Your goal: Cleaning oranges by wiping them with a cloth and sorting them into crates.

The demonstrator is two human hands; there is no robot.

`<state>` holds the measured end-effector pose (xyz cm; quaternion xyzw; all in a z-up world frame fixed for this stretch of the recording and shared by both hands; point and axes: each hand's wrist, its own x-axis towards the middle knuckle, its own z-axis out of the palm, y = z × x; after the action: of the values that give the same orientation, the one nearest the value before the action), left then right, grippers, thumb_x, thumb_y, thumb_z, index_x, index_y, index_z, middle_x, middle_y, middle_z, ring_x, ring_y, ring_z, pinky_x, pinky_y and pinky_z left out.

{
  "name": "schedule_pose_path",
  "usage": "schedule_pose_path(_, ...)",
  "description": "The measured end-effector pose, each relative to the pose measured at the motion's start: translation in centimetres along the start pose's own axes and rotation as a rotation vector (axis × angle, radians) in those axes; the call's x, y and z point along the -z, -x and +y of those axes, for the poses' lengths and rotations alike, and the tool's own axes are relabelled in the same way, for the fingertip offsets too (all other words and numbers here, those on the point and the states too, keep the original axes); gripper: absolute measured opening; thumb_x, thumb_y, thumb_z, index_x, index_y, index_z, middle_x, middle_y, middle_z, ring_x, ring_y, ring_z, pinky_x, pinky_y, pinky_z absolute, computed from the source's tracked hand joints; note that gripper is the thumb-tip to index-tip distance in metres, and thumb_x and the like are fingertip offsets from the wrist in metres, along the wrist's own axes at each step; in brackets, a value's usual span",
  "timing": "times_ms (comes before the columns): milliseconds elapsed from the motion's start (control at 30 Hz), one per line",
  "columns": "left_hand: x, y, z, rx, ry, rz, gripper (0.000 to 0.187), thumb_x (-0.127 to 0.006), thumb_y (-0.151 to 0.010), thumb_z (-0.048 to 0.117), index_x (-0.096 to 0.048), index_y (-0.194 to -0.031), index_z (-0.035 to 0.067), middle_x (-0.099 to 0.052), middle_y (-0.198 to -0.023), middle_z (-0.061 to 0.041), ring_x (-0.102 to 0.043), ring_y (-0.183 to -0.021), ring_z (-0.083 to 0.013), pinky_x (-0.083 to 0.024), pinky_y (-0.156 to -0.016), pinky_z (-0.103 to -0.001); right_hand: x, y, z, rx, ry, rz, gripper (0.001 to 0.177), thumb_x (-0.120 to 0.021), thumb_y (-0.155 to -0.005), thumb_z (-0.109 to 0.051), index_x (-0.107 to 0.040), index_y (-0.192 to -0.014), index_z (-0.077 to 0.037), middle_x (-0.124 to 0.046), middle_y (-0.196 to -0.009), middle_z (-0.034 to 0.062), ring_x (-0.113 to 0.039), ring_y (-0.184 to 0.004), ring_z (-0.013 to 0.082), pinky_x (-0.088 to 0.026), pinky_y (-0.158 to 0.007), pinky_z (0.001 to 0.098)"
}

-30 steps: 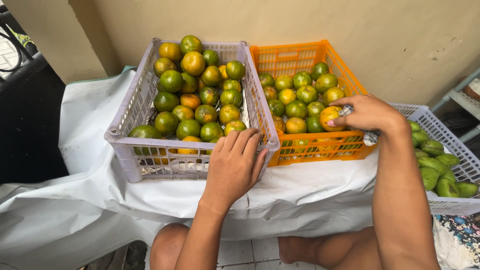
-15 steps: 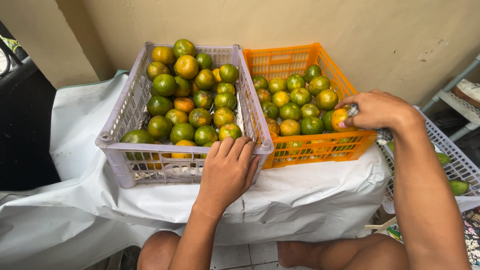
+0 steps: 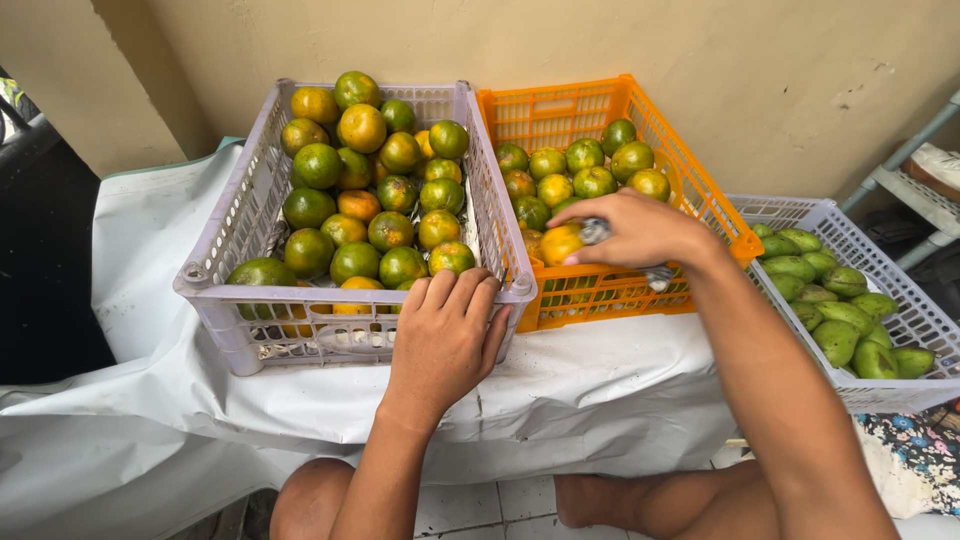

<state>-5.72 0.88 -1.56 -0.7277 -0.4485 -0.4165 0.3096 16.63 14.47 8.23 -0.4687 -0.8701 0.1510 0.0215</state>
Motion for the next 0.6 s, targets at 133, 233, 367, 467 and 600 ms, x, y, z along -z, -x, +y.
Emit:
schedule_pose_path(133, 0.0, 0.1, -0.1, -0.006, 0.003, 0.0, 0.02, -0.069, -0.096, 0.025, -0.067, -0.104, 0.007, -0.063, -0.098, -0.009, -0.059, -0.086, -0.0261, -0.043, -0.073, -0.035, -1.0, -1.8, -1.3, 0.048, -0.033, -0.053, 0.054, -0.079, -0.085, -0.031, -0.068, -0.137, -0.02, -0.073, -0.128, 0.0166, -0.058, -0.131, 0.0437, -0.041, -0.114, 0.0596)
schedule_pose_path(233, -0.1, 0.3, -0.1, -0.008, 0.002, -0.003, 0.02, -0.068, -0.096, 0.025, -0.067, -0.104, 0.007, -0.063, -0.098, -0.009, -0.059, -0.086, -0.0264, -0.043, -0.074, -0.036, -0.9, -2.6, -0.8, 0.105, -0.05, -0.095, 0.056, -0.083, -0.079, -0.023, -0.07, -0.133, -0.018, -0.074, -0.126, 0.0164, -0.057, -0.132, 0.0458, -0.039, -0.114, 0.0625)
schedule_pose_path(367, 0.0, 0.2, -0.1, -0.004, 0.002, -0.006, 0.021, -0.068, -0.096, 0.025, -0.067, -0.104, 0.006, -0.063, -0.098, -0.01, -0.059, -0.086, -0.0265, -0.043, -0.074, -0.036, -1.9, -4.2, 1.1, 0.145, -0.123, -0.017, 0.054, -0.09, -0.074, -0.028, -0.074, -0.125, -0.022, -0.077, -0.121, 0.0118, -0.062, -0.128, 0.0411, -0.045, -0.109, 0.0584)
schedule_pose_path(467, 0.1, 0.2, -0.1, -0.002, 0.006, -0.014, 0.021, -0.069, -0.095, 0.025, -0.067, -0.104, 0.006, -0.063, -0.097, -0.01, -0.059, -0.086, -0.0266, -0.043, -0.074, -0.036, -1.5, -3.8, 0.7, 0.12, -0.162, -0.062, 0.056, -0.087, -0.077, -0.024, -0.071, -0.13, -0.019, -0.074, -0.127, 0.0124, -0.064, -0.125, 0.0395, -0.05, -0.105, 0.0547)
schedule_pose_path(600, 0.2, 0.1, -0.1, -0.013, 0.005, -0.006, 0.021, -0.068, -0.096, 0.024, -0.067, -0.105, 0.006, -0.063, -0.098, -0.011, -0.059, -0.087, -0.0274, -0.044, -0.075, -0.036, -0.3, -3.4, 0.9, 0.025, -0.364, -0.172, 0.072, -0.081, -0.081, -0.022, -0.055, -0.147, -0.009, -0.063, -0.141, 0.0255, -0.066, -0.115, 0.0417, -0.062, -0.089, 0.0477)
